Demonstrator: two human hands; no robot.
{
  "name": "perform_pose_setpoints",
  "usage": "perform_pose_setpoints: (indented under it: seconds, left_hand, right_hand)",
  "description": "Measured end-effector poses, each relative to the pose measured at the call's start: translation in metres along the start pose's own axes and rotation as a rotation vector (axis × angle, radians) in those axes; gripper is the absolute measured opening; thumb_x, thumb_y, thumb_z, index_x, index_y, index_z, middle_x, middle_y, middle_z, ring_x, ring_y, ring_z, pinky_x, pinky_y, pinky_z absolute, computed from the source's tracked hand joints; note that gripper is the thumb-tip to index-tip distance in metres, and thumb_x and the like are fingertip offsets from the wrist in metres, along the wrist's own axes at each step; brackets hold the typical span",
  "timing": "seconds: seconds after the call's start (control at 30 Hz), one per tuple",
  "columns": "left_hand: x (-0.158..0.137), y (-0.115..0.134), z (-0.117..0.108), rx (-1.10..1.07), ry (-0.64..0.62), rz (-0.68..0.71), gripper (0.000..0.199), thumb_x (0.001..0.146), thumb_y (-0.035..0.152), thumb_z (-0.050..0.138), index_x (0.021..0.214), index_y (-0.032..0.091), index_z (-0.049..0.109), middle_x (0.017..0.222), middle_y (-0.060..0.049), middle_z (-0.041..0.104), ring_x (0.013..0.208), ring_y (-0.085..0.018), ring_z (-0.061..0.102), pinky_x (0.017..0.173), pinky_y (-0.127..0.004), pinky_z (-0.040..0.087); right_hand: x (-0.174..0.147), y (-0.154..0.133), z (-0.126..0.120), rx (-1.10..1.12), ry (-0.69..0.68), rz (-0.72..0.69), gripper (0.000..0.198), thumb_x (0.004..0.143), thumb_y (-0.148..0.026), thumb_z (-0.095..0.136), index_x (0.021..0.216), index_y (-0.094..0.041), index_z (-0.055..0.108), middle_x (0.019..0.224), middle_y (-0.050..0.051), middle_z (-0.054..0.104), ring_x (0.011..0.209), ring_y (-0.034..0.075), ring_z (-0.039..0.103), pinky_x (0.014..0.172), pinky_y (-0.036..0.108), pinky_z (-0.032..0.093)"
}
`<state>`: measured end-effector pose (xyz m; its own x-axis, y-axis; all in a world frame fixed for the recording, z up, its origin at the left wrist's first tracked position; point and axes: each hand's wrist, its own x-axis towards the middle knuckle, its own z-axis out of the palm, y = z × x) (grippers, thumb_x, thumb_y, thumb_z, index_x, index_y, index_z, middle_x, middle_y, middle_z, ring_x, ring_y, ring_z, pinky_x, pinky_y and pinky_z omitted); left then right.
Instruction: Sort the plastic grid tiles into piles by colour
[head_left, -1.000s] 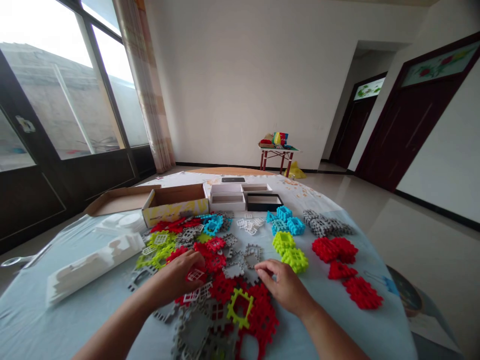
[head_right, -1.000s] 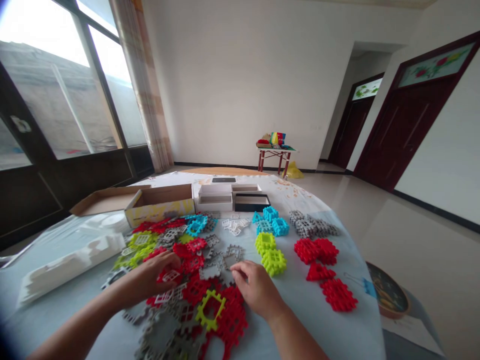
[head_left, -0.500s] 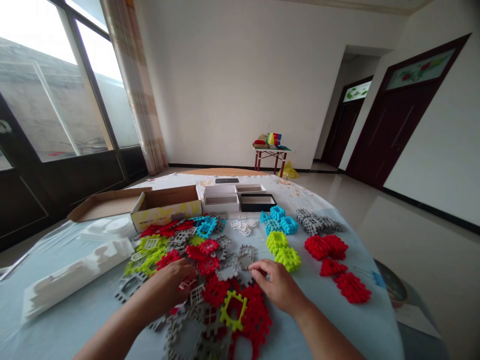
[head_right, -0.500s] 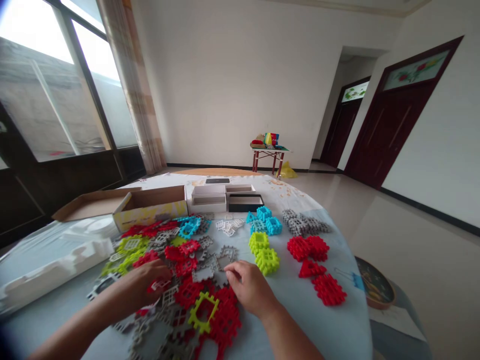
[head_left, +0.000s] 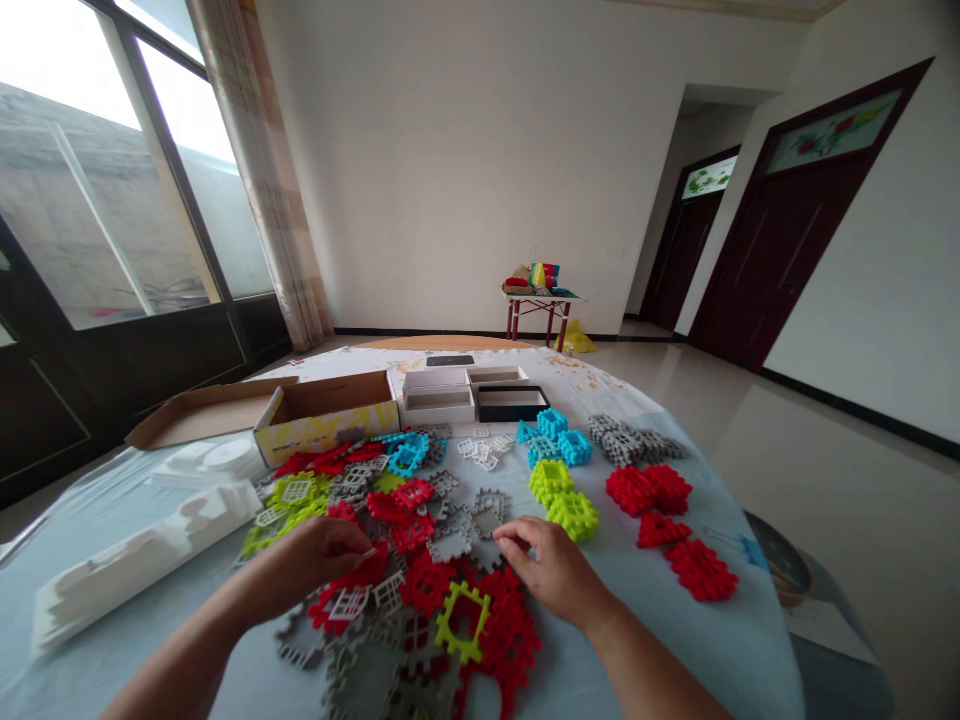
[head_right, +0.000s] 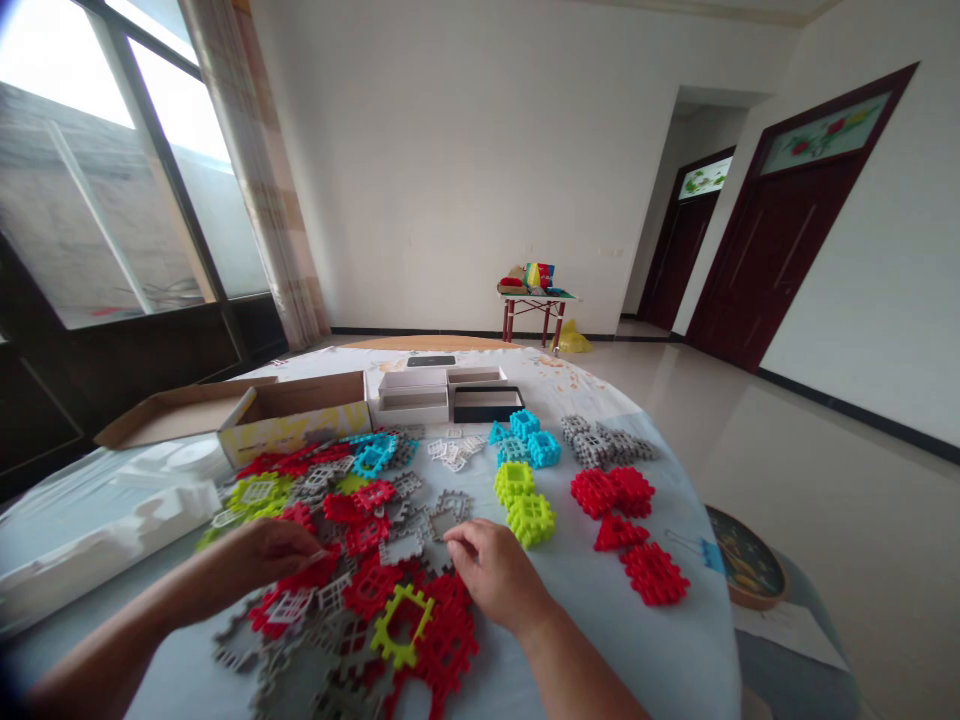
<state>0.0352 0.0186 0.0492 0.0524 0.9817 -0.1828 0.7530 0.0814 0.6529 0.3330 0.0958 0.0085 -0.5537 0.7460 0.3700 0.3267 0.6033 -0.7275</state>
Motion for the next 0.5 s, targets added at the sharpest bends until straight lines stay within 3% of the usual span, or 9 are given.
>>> perform_pose_setpoints:
  seconds: [0.17,0.23,0.37,0.5]
  left_hand:
    - [0.017,0.021,-0.007,-0.028,0.364,0.019,0.039,0.072,0.051,0.05,0.086,0.018,0.065,0.081,-0.002,0.067,0.075,-0.018,0.059,0.067,-0.025,0.044]
    - [0.036,0.034,-0.008,-0.066,0.429,0.062,0.039,0.07,0.05,0.053,0.089,0.018,0.065,0.08,-0.002,0.067,0.074,-0.017,0.058,0.066,-0.025,0.043]
    - [0.095,0.051,0.003,-0.23,0.312,0.069,0.04,0.068,0.048,0.055,0.084,0.014,0.065,0.057,0.0,0.058,0.053,-0.013,0.051,0.048,-0.023,0.038]
    - [0.157,0.061,0.017,-0.296,0.329,0.037,0.039,0.068,0.043,0.056,0.088,0.01,0.062,0.063,-0.004,0.061,0.051,-0.011,0.052,0.046,-0.022,0.04]
  right_hand:
    - [0.0,-0.001,-0.001,-0.008,-0.011,0.013,0.023,0.085,-0.028,0.046,0.091,-0.019,0.066,0.085,0.005,0.067,0.082,0.016,0.06,0.076,0.026,0.045]
    - [0.001,-0.001,-0.001,-0.005,-0.02,0.02,0.023,0.085,-0.028,0.046,0.091,-0.02,0.066,0.086,0.005,0.067,0.082,0.016,0.06,0.076,0.026,0.045]
    - [0.001,-0.001,0.0,0.013,-0.03,0.04,0.021,0.085,-0.026,0.047,0.09,-0.02,0.066,0.085,0.004,0.067,0.081,0.016,0.061,0.074,0.025,0.045]
    - [0.002,0.0,0.0,0.002,-0.021,0.057,0.02,0.084,-0.026,0.048,0.09,-0.02,0.067,0.085,0.004,0.067,0.081,0.017,0.061,0.073,0.025,0.045]
